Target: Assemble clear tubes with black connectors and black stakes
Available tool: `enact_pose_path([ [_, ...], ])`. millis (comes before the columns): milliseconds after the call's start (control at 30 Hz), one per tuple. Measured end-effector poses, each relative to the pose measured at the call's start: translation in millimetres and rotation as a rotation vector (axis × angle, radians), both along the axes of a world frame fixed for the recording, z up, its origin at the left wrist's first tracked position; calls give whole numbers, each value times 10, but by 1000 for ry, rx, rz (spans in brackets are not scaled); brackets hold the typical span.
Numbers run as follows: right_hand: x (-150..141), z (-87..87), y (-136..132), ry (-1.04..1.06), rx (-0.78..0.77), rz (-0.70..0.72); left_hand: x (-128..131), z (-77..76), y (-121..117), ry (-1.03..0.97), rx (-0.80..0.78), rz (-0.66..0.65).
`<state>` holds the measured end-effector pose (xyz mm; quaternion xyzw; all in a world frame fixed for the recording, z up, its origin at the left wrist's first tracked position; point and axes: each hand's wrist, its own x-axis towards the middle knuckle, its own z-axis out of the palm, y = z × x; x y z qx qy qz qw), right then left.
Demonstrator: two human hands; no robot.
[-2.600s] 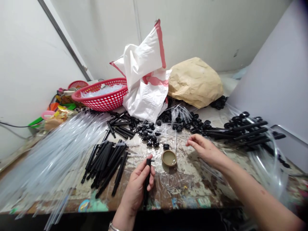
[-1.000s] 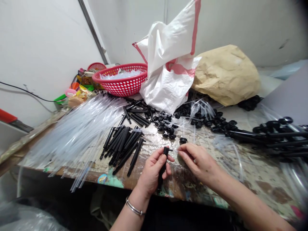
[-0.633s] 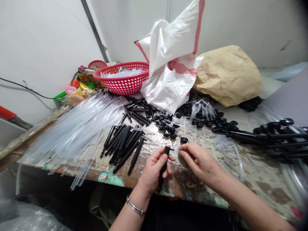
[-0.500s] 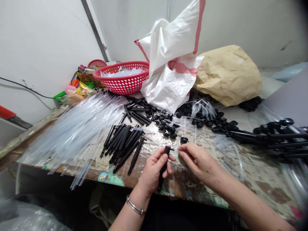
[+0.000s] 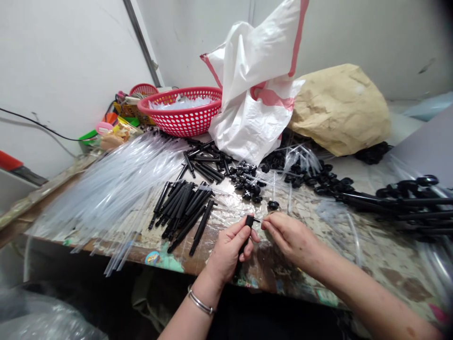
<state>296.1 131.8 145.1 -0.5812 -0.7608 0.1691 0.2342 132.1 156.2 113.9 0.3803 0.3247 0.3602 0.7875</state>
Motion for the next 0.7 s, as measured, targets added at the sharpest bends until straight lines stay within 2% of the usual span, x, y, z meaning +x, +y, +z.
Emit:
enact_pose_path([
  [200,18,-8,32,-68,-22,23,11,7,2,-33,-24,-80],
  [300,10,-22,50,-96,-40,12,9,-2,3,-42,-43,-77],
  [433,-14,-64,59,-36,-35,-3,25,-37,-18,-15,-37,-12],
  [567,21,-77,67,28,-36,1,58,-79,-95,126,97,46],
  [700,200,0,70,76,61,-48,-13,-53,-135,255,199,221],
])
